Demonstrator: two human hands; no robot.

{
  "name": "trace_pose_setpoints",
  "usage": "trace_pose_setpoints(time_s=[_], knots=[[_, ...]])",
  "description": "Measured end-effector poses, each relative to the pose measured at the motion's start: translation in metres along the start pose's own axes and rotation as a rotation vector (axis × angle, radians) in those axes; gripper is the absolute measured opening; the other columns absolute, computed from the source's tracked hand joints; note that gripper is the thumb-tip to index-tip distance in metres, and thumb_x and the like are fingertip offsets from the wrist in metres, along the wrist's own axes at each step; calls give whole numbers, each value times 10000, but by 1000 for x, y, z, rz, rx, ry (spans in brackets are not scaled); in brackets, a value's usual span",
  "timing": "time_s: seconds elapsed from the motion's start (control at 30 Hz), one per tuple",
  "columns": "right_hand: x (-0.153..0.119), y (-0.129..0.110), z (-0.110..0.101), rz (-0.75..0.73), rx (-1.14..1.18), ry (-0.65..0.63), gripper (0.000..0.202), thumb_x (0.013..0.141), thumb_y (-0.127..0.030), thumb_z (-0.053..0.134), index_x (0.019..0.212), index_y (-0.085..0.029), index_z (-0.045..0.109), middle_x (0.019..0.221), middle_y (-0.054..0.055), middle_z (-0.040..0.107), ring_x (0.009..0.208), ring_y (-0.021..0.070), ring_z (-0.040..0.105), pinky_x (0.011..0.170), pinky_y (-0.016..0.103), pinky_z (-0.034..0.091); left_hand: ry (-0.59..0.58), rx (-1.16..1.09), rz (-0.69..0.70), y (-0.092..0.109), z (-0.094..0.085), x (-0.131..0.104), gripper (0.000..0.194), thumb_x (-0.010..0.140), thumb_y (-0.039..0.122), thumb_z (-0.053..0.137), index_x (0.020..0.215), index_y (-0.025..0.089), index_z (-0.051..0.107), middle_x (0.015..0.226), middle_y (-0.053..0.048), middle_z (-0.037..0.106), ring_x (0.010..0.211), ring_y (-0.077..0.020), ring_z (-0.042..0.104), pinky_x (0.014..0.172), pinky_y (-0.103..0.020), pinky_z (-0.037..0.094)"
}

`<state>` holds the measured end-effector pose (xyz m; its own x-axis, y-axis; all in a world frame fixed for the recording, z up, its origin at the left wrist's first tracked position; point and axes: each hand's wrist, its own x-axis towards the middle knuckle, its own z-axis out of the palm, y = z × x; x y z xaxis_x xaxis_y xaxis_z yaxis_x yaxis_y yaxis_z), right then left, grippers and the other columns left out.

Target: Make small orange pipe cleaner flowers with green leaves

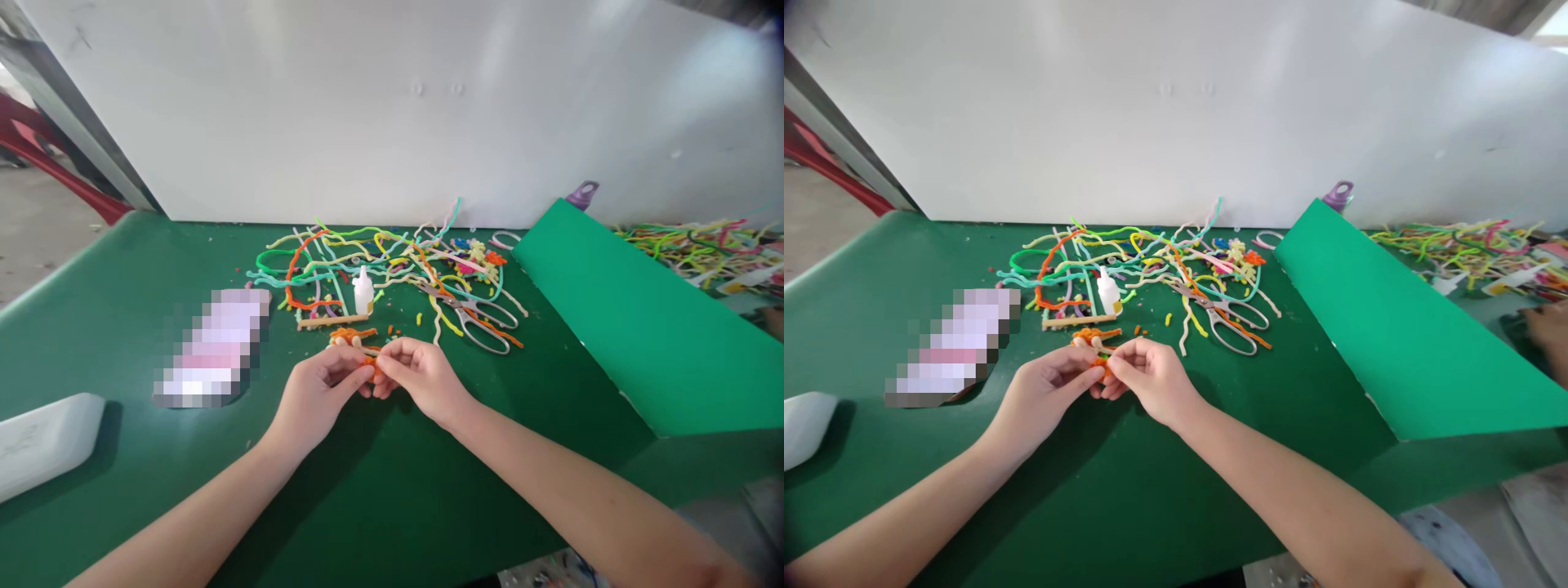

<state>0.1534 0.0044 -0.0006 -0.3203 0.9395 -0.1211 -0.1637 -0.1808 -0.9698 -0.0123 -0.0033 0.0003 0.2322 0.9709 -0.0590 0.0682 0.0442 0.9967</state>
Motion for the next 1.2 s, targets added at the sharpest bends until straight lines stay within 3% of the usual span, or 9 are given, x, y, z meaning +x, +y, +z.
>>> trace_pose_setpoints(time_s=[0.2,0.33,0.43,0.57,0.73,0.97,1.2], knots=[[-3,-4,-4,-133,-196,-30,190,802,-339,622,873,-163,612,732,10,653,626,113,649,630,256,557,39,48,95,1,-1,-2,78,804,241,615,863,191,618,765,19,659,622,-107,630,640,-223,517],[-5,-9,-6,-507,-547,4,94,814,-229,608,890,-184,640,868,35,663,751,122,644,683,246,548,80,96,137,1,-1,-3,131,801,246,616,923,201,600,895,1,653,684,-116,651,702,-246,530],[-5,-10,-9,-820,-758,27,101,842,-155,558,895,-193,636,902,41,663,819,117,634,733,239,539,98,39,124,2,0,-4,291,786,257,632,1052,211,525,991,-16,636,730,-135,671,743,-288,547],[-7,-10,-15,-1003,-1034,52,134,849,-118,552,944,-182,621,926,53,676,836,125,644,745,241,527,58,-28,62,2,1,-4,324,759,288,658,1042,188,538,966,-26,644,725,-148,675,737,-303,561],[-8,-9,-16,-1074,-1154,24,158,845,-124,558,984,-183,607,951,49,681,845,134,650,754,251,527,22,-36,45,1,0,-3,279,765,293,660,1015,187,596,807,0,677,717,-140,668,746,-273,550],[-6,-8,-11,-879,-929,80,193,846,-181,562,1036,-206,580,984,37,647,726,90,615,709,232,543,60,52,94,-1,-1,-3,247,775,262,649,1008,203,594,840,4,672,685,-126,663,709,-254,544],[-3,-9,-11,-865,-936,45,161,861,-173,556,1008,-197,618,979,59,641,884,129,622,797,262,529,133,96,87,-3,-2,-4,214,731,279,687,927,200,653,857,-1,700,741,-145,670,736,-260,554]])
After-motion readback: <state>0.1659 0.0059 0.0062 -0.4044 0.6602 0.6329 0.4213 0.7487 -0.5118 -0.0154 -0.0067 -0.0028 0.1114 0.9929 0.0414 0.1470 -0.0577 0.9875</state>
